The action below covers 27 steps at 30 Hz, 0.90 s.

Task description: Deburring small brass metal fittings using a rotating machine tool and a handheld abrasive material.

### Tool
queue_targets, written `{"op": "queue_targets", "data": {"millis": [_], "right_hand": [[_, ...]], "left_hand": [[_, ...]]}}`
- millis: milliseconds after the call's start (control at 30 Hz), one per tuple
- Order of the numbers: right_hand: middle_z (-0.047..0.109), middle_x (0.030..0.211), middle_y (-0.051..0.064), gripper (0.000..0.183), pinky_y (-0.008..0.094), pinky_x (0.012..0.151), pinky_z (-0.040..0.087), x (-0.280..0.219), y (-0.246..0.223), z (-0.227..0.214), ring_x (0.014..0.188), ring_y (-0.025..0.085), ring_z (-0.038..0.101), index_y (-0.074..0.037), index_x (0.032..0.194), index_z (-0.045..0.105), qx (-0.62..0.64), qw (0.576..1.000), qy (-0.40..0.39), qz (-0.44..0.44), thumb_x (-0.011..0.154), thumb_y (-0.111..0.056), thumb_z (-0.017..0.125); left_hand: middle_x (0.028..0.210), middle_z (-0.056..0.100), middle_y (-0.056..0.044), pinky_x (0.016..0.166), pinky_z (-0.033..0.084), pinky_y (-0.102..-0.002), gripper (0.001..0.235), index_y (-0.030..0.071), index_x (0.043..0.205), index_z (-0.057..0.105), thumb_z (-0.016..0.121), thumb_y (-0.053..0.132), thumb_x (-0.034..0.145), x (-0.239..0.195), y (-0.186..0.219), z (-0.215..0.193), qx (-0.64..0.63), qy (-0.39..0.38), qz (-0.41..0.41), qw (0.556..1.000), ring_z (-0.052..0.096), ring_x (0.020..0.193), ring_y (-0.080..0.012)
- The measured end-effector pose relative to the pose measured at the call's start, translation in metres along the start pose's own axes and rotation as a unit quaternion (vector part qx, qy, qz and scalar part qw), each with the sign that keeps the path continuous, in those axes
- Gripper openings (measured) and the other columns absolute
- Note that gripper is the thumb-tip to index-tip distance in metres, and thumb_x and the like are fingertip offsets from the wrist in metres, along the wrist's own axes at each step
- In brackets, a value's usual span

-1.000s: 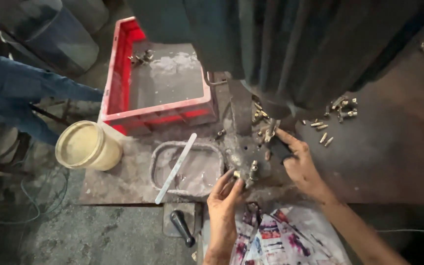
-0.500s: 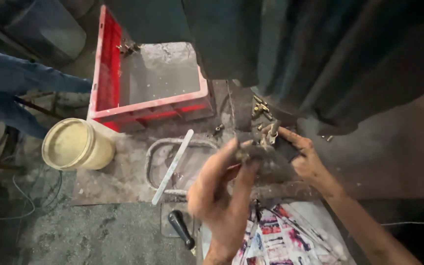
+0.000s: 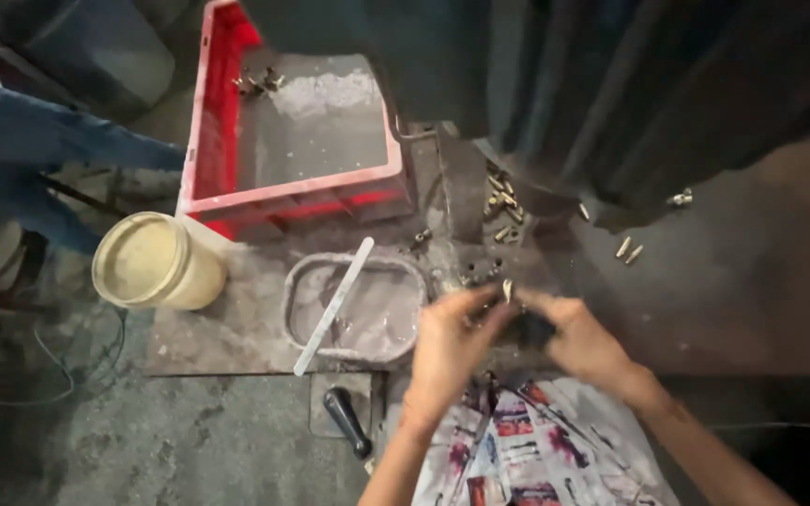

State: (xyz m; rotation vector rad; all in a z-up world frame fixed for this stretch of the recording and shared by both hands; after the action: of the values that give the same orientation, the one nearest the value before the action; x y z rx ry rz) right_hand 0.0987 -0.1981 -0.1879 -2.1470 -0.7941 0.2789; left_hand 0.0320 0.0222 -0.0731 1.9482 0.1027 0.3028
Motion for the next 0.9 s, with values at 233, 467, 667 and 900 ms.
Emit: {"op": "queue_targets", "data": {"millis": [233, 467, 667, 900], "right_hand": [[0.069, 0.126, 0.001, 0.065, 0.033, 0.108, 0.048, -0.014, -0.034, -0.028, 0.12, 0.018, 0.063, -0.033, 0.138, 0.07, -0.173, 0.904, -0.366, 0.135, 0.079, -0.008, 0.059], [0.069, 0.084, 0.015, 0.075, 0.047, 0.119, 0.032, 0.04, -0.052, 0.004, 0.096, 0.033, 0.067, -0.014, 0.154, 0.04, -0.435, 0.874, -0.156, -0.15, 0.082, 0.0, 0.056], [0.07, 0.115, 0.02, 0.07, 0.04, 0.097, 0.048, 0.032, -0.003, 0.011, 0.11, 0.032, 0.066, 0.001, 0.147, 0.046, -0.003, 0.999, 0.027, -0.04, 0.077, 0.006, 0.057], [0.067, 0.127, 0.008, 0.071, 0.025, 0.098, 0.048, 0.049, -0.049, -0.007, 0.114, 0.01, 0.06, 0.003, 0.144, 0.053, 0.257, 0.942, 0.21, -0.042, 0.074, 0.008, 0.045]], "left_hand": [[0.093, 0.078, -0.012, 0.078, 0.059, -0.035, 0.027, 0.0, 0.107, 0.078, 0.077, 0.016, 0.085, -0.048, -0.036, -0.042, -0.123, -0.295, -0.061, 0.946, 0.074, 0.082, -0.0225], [0.106, 0.076, -0.003, 0.076, 0.056, -0.023, 0.032, 0.005, 0.126, 0.072, 0.071, 0.009, 0.094, -0.032, -0.027, -0.038, -0.113, 0.19, -0.015, 0.975, 0.067, 0.086, -0.009], [0.107, 0.071, -0.009, 0.076, 0.058, -0.03, 0.039, 0.004, 0.123, 0.072, 0.075, 0.001, 0.084, -0.018, 0.006, 0.02, -0.015, 0.096, 0.058, 0.994, 0.072, 0.089, -0.0172], [0.107, 0.069, -0.009, 0.08, 0.059, -0.029, 0.028, 0.002, 0.122, 0.073, 0.072, -0.001, 0.094, 0.022, 0.034, 0.029, -0.072, 0.141, 0.108, 0.981, 0.071, 0.092, -0.017]]}}
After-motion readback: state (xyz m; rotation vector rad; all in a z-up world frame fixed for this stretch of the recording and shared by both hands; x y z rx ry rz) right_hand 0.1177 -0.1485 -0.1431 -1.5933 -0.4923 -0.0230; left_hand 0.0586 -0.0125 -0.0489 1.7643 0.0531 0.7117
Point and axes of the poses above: each hand's wrist, its own x-axis towards the middle knuckle, its own z-axis out of the palm, y = z × x, the point moved 1 cm from there along x, towards the middle knuckle
